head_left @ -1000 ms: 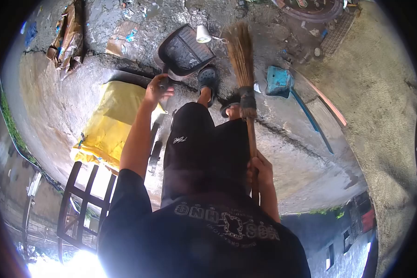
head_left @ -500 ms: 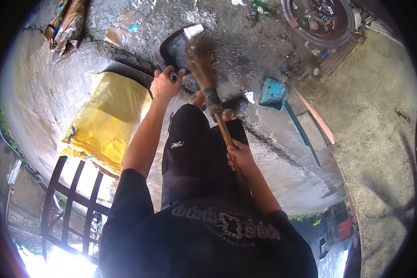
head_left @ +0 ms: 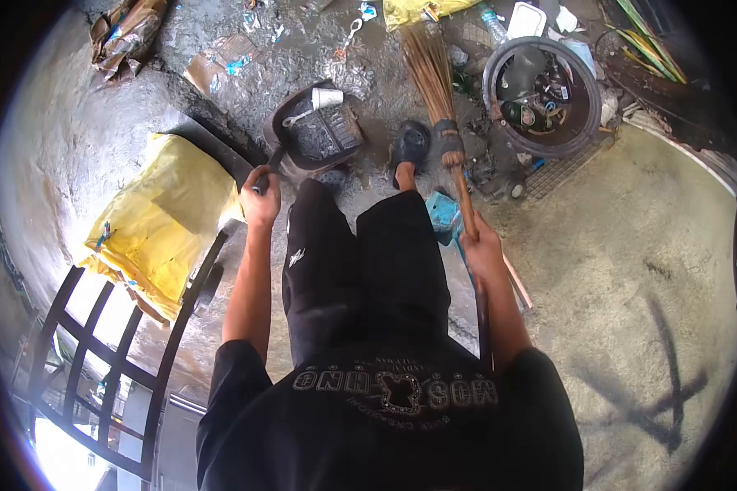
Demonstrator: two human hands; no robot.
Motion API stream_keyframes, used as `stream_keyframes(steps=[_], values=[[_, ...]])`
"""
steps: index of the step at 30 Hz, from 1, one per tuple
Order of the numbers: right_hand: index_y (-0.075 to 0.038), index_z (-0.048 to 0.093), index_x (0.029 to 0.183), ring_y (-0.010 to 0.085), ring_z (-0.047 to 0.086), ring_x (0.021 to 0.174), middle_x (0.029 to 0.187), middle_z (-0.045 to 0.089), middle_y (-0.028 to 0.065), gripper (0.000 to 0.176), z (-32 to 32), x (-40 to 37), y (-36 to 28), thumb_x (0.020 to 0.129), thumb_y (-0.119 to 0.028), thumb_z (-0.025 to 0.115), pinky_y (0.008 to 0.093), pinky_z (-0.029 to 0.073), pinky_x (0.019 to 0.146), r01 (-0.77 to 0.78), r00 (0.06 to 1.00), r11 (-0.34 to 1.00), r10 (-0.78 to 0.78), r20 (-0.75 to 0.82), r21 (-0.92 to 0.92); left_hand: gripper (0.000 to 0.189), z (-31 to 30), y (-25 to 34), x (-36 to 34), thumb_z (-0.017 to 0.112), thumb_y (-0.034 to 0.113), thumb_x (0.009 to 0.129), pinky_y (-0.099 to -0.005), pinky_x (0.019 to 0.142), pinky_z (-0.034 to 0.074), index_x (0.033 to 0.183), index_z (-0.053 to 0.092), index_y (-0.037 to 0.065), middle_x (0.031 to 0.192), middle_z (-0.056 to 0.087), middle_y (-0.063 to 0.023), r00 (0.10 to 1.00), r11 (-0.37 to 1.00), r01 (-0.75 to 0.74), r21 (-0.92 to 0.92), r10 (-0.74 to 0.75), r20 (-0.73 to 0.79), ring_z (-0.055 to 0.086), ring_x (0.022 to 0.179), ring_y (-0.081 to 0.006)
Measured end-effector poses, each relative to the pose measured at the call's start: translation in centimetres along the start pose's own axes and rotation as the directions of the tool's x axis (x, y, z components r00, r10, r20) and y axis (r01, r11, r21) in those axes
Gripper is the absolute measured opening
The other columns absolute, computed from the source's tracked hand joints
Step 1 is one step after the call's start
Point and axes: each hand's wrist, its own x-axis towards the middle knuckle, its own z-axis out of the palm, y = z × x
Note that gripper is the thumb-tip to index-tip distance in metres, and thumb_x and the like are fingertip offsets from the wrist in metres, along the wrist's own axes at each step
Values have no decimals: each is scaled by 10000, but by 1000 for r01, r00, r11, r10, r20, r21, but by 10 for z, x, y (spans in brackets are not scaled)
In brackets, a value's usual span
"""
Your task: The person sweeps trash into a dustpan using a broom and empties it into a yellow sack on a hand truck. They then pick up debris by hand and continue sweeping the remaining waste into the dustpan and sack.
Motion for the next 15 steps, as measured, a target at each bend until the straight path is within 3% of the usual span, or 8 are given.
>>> stream_keyframes(steps=[2,4,6,7,8,12,14,15], values=[[60,402,1188,345,595,824,895,570,272,492,-7,61,8,722,-53,511,340,469,711,-8,999,1000,9,43,-12,241,17,1,-3,582,180,728,-334,744,462,912,622,29,820,633,-177,998,998,60,-4,-60,-30,624,817,-264],[52,393,1164,391,583,798,808,569,283,495,9,73,14,702,-83,509,403,470,690,-52,973,977,95,209,-205,239,32,4,-8,579,173,732,-333,754,458,911,617,18,818,628,-187,975,974,221,-41,-221,17,623,822,-266],[40,327,1195,422,568,777,754,568,284,554,15,52,5,694,-92,522,449,464,671,-32,962,990,69,265,-139,233,43,24,-16,576,168,733,-334,743,461,910,617,21,806,628,-187,985,986,169,10,-169,-42,625,811,-266],[35,341,1193,425,562,801,767,565,289,553,18,45,9,695,-98,539,447,460,681,-13,947,999,23,321,-36,228,50,34,-16,573,162,734,-334,732,464,909,617,24,794,629,-186,988,993,111,50,-105,-113,627,801,-266],[32,350,1194,426,557,815,786,563,284,549,16,39,7,696,-88,548,439,457,685,1,910,997,29,414,-72,205,56,37,-15,567,147,736,-335,713,467,892,621,26,792,630,-186,989,998,31,58,-22,-144,629,792,-260],[24,340,1251,366,598,797,846,585,253,601,-23,26,-9,702,-73,564,369,478,682,-3,810,1000,13,587,-17,164,57,28,5,563,124,740,-301,675,460,850,618,16,741,616,-145,977,993,108,44,-98,-190,604,701,-193],[28,349,1260,260,616,802,946,593,222,601,-48,19,-15,705,-51,565,307,477,699,-303,711,953,215,670,16,130,42,20,9,555,96,761,-258,623,443,838,614,9,696,592,-64,976,992,111,-64,-121,-180,537,636,-115],[28,349,1260,260,616,802,946,593,222,601,-60,13,-8,705,-51,565,307,477,699,-304,703,953,216,678,11,121,32,19,10,555,86,767,-249,616,438,837,612,6,702,589,-44,975,986,125,-106,-142,-169,523,634,-100]])
